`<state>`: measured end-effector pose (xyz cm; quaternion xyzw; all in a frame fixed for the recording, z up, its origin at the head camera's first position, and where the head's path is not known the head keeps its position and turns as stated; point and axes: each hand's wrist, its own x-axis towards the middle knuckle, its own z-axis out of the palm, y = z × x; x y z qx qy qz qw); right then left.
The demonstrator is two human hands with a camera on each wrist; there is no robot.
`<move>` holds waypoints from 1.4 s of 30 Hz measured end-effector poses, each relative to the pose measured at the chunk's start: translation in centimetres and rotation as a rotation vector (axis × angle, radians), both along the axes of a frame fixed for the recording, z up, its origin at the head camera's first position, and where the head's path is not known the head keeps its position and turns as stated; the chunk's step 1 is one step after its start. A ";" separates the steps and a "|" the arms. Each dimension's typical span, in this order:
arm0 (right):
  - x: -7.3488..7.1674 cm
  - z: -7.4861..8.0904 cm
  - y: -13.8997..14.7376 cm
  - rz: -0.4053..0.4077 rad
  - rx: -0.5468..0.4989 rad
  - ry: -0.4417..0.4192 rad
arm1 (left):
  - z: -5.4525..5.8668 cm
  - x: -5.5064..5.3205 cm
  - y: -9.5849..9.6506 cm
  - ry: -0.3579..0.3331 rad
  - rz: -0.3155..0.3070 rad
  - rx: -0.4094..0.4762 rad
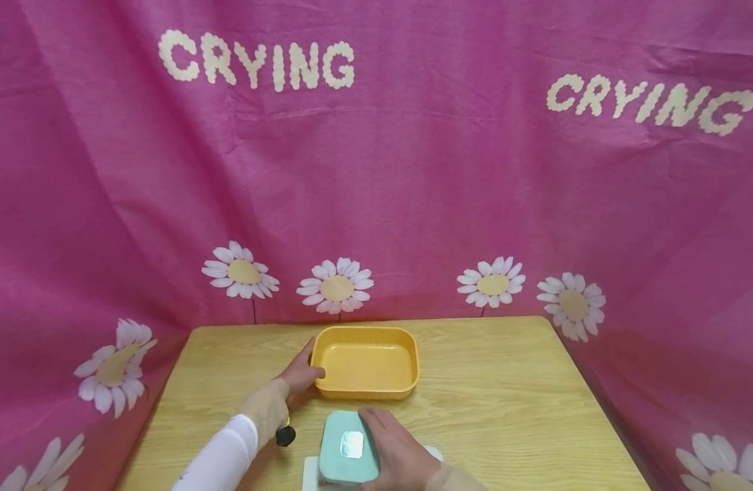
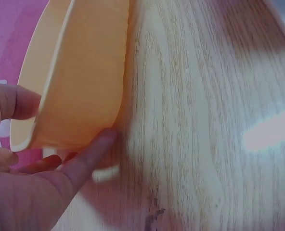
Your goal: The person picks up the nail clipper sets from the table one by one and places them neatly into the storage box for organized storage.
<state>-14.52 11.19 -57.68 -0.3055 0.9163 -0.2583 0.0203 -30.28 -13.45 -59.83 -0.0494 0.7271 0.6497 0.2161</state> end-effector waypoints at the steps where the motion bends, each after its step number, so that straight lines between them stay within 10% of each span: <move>1: 0.0 -0.1 0.1 -0.004 -0.006 0.007 | -0.2 0.1 -0.1 0.007 0.004 0.016; 17: -2.5 0.4 3.7 -0.145 -0.085 -0.107 | -0.4 0.7 0.4 0.071 0.013 -0.017; 42: -8.5 1.1 7.9 -0.032 -0.097 -0.045 | -0.5 1.8 0.3 0.113 0.027 -0.008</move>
